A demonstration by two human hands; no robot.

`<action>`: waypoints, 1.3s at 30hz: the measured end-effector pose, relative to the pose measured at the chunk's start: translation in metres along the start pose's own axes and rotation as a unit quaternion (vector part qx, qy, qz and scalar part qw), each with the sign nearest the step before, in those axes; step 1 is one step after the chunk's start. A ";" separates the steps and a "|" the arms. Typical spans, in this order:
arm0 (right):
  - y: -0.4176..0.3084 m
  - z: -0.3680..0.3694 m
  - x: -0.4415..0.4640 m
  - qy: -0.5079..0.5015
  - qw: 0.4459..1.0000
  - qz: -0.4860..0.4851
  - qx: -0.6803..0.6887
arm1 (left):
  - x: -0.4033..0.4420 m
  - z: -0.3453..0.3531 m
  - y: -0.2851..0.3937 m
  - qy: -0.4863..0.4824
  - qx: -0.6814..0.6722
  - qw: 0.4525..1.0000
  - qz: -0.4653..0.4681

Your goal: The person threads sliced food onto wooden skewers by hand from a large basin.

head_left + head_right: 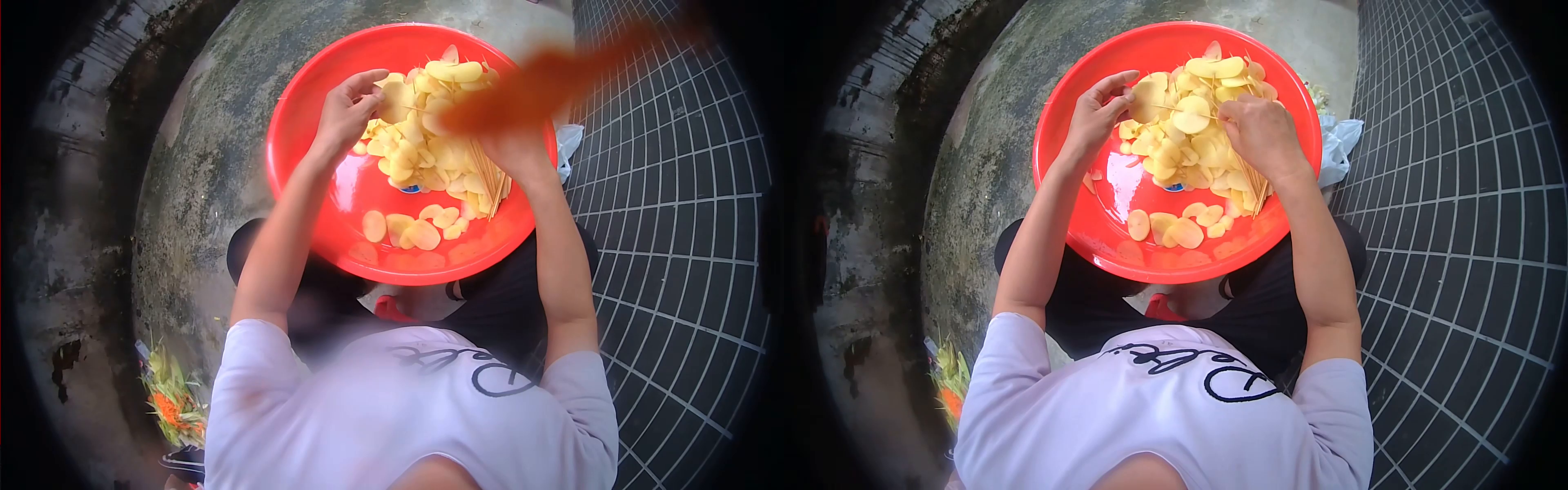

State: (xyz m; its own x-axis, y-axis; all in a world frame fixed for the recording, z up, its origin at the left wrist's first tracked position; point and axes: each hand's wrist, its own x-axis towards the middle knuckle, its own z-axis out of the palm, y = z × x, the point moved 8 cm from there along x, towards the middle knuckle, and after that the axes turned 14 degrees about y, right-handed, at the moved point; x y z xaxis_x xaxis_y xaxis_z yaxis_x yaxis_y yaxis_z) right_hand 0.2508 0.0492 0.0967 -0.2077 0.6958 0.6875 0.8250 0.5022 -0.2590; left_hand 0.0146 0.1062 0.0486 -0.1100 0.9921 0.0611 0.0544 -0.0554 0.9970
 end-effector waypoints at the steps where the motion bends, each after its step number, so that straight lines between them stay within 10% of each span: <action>1: 0.001 0.001 0.000 -0.003 1.000 0.001 -0.003 | 0.000 0.000 0.000 0.000 0.000 1.000 0.001; 20: -0.004 0.008 -0.006 -0.015 1.000 0.016 0.004 | -0.005 0.004 0.019 0.010 0.071 0.990 0.122; 39: -0.030 0.017 -0.014 -0.009 0.994 0.046 0.098 | -0.002 -0.009 0.010 0.058 -0.023 0.997 0.035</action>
State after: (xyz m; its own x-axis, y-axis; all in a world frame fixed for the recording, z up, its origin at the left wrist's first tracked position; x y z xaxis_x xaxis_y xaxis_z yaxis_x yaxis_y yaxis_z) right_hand 0.2199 0.0333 0.0834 -0.1477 0.7513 0.6432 0.7224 0.5261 -0.4487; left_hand 0.0068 0.1028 0.0590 -0.2226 0.9657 0.1335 0.0215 -0.1320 0.9910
